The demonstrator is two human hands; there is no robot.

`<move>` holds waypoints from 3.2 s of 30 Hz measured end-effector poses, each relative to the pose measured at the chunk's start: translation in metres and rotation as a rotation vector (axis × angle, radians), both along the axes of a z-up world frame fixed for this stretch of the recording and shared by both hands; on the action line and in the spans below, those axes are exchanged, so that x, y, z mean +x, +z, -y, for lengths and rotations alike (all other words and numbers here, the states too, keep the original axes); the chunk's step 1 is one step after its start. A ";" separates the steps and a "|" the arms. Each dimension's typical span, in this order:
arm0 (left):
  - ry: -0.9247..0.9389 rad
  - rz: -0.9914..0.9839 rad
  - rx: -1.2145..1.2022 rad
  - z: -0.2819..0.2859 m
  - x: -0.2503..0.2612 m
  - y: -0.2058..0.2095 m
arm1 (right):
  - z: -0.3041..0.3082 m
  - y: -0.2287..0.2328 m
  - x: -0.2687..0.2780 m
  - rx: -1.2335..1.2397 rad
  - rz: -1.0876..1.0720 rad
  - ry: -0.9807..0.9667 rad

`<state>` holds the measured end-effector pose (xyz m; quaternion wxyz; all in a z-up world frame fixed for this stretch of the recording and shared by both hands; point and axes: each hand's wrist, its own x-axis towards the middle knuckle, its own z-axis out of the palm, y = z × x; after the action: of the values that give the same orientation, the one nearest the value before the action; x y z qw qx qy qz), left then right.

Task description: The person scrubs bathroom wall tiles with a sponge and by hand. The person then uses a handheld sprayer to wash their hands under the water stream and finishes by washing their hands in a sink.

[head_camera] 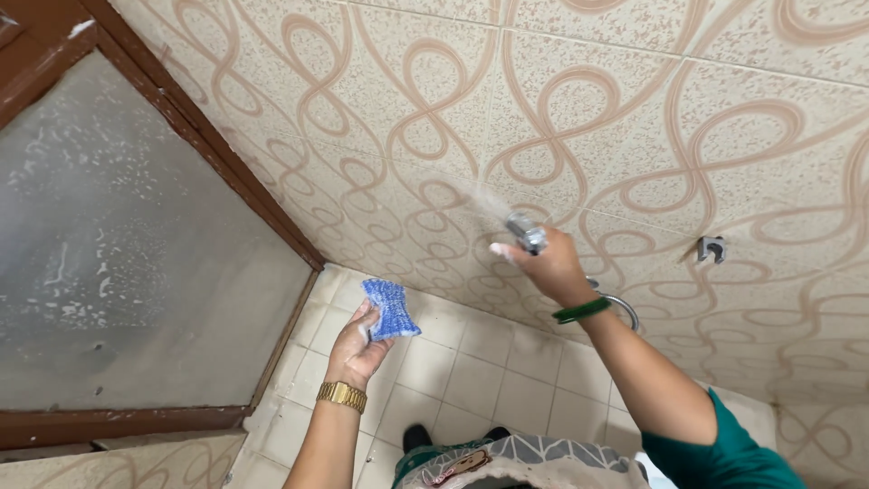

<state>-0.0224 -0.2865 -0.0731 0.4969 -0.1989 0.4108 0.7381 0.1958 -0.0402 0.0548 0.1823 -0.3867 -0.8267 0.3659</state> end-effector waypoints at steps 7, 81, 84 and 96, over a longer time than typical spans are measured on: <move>0.015 0.004 -0.051 0.035 -0.027 -0.018 | 0.031 -0.017 -0.013 -0.135 0.025 0.097; -0.417 -0.225 0.041 -0.139 0.249 0.080 | -0.175 -0.065 0.273 0.096 -0.312 -0.252; -0.389 -0.245 0.046 -0.134 0.240 0.081 | -0.192 -0.080 0.268 0.129 -0.307 -0.205; -0.349 -0.282 0.030 -0.135 0.235 0.084 | -0.203 -0.090 0.254 0.101 -0.224 -0.412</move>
<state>0.2128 -0.1517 0.0114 0.5576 -0.0122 0.4932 0.6675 0.4502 0.1623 -0.0353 0.3628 -0.4947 -0.7221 0.3198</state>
